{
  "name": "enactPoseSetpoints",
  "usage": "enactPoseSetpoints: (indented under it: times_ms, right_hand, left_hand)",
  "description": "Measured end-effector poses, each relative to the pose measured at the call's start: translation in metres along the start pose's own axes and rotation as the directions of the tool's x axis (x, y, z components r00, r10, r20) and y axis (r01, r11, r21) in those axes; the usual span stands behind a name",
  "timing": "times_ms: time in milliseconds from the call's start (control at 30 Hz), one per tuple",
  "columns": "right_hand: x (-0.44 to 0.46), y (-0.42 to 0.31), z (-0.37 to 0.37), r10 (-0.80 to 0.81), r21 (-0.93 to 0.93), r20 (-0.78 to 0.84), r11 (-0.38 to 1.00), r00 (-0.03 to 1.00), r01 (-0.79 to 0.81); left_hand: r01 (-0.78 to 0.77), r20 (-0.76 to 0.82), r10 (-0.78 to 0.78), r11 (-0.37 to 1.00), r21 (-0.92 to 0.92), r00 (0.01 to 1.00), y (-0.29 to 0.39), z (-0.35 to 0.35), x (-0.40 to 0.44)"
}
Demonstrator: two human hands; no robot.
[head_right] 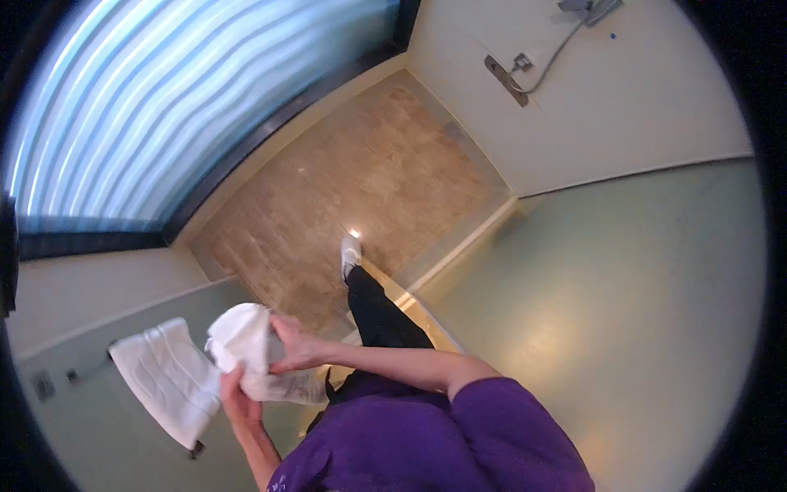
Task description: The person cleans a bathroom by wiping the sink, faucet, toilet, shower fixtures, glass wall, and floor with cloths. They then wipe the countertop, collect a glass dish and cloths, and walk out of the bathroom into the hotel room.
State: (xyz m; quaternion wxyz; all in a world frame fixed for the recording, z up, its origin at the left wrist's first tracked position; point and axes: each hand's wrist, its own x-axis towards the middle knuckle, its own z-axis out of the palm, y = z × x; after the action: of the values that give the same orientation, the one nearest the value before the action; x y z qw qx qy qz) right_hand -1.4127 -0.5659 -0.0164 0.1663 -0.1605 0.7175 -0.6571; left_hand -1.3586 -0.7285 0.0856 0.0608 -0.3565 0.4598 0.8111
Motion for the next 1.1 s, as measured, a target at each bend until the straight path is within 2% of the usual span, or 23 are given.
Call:
enactPoseSetpoints:
  times_ms: [33,67,133,200,267,333,367,467,533,567,600,633,667,700,733,800,833,867,933,967,1000,1067,1100]
  right_hand:
    - [0.019,-0.002,-0.024,0.241,-0.102,0.144,0.968,0.96,-0.228]
    - [0.041,0.008,-0.04,0.14,-0.033,0.098,0.99,0.985,-0.138]
    - [0.065,0.0,-0.091,-0.068,-0.2,-0.024,0.978,0.997,0.062]
    - [0.102,-0.048,-0.159,0.102,0.067,0.266,0.99,0.959,-0.124]
    - [0.108,-0.054,-0.193,0.199,-0.082,0.267,0.98,0.943,-0.183]
    - [0.11,-0.057,-0.22,0.256,0.025,0.247,0.963,0.935,-0.27]
    - [0.113,-0.056,-0.231,0.247,0.027,0.278,0.964,0.928,-0.265]
    - [0.124,-0.065,-0.253,0.418,0.3,0.004,0.866,0.908,-0.4]
    - [0.13,-0.059,-0.258,0.377,0.257,-0.224,0.912,0.899,-0.319]
    - [0.136,-0.055,-0.261,0.381,0.265,-0.208,0.908,0.901,-0.323]
    - [0.142,-0.05,-0.263,0.29,0.161,-0.435,0.956,0.852,-0.244]
    - [0.15,-0.048,-0.265,0.165,0.034,-0.634,0.982,0.756,-0.186]
    - [0.159,-0.052,-0.269,0.168,0.036,-0.638,0.981,0.752,-0.189]
    - [0.169,-0.064,-0.274,0.262,0.177,-0.67,0.965,0.694,-0.194]
    - [0.178,-0.078,-0.279,0.353,0.309,-0.691,0.933,0.631,-0.184]
    - [0.196,-0.097,-0.291,0.417,0.409,-0.651,0.897,0.635,-0.169]
    - [0.203,-0.104,-0.295,0.513,0.561,-0.52,0.808,0.682,-0.181]
    - [0.211,-0.112,-0.302,0.575,0.686,-0.371,0.699,0.73,-0.201]
    - [0.218,-0.119,-0.298,0.731,0.806,-0.37,0.56,0.574,-0.193]
    - [0.223,-0.124,-0.297,0.688,0.794,-0.359,0.58,0.631,-0.18]
    - [0.233,-0.129,-0.299,0.645,0.787,-0.341,0.593,0.684,-0.168]
    - [0.261,-0.151,-0.298,0.65,0.73,-0.467,0.666,0.599,-0.153]
    - [0.268,-0.153,-0.297,0.63,0.703,-0.577,0.707,0.519,-0.078]
  left_hand:
    - [0.077,0.006,-0.078,0.993,0.084,0.997,0.008,0.025,0.023]
    - [0.147,0.055,-0.155,0.981,0.124,0.986,0.014,0.049,0.039]
    - [0.23,0.155,-0.279,0.935,0.271,0.948,0.023,0.086,0.071]
    - [0.264,0.248,-0.355,0.905,0.333,0.902,0.035,0.13,0.093]
    - [0.268,0.304,-0.385,0.893,0.362,0.871,0.047,0.156,0.112]
    - [0.256,0.319,-0.421,0.856,0.449,0.849,0.056,0.179,0.132]
    - [0.216,0.359,-0.404,0.861,0.461,0.842,0.06,0.19,0.144]
    - [0.07,0.495,-0.341,0.871,0.487,0.799,0.073,0.233,0.171]
    - [-0.111,0.606,-0.286,0.839,0.533,0.742,0.074,0.251,0.196]
    - [-0.461,0.736,-0.073,0.737,0.494,0.673,0.081,0.268,0.209]
    - [-0.75,0.853,0.096,0.534,0.391,0.513,0.089,0.284,0.222]
    - [-0.748,0.851,0.094,0.534,0.396,0.517,0.091,0.298,0.233]
    - [-0.761,0.874,0.086,0.537,0.363,0.478,0.093,0.31,0.244]
    - [-0.771,0.898,0.075,0.546,0.328,0.434,0.097,0.319,0.255]
    - [-0.769,0.903,0.07,0.555,0.318,0.424,0.106,0.324,0.263]
    - [-0.65,0.876,-0.202,0.603,0.463,0.437,0.125,0.348,0.282]
    - [-0.749,0.948,-0.036,0.603,0.273,0.317,0.124,0.362,0.297]
    - [-0.749,0.961,-0.035,0.619,0.237,0.275,0.128,0.371,0.309]
    - [-0.454,0.786,-0.524,0.642,0.618,0.328,0.178,0.396,0.319]
    - [-0.397,0.741,-0.594,0.626,0.671,0.315,0.184,0.396,0.326]
    - [-0.292,0.813,-0.526,0.76,0.581,0.25,0.177,0.395,0.335]
    - [-0.135,0.714,-0.66,0.705,0.696,0.233,0.179,0.405,0.361]
    - [-0.143,0.71,-0.674,0.696,0.703,0.205,0.172,0.406,0.372]
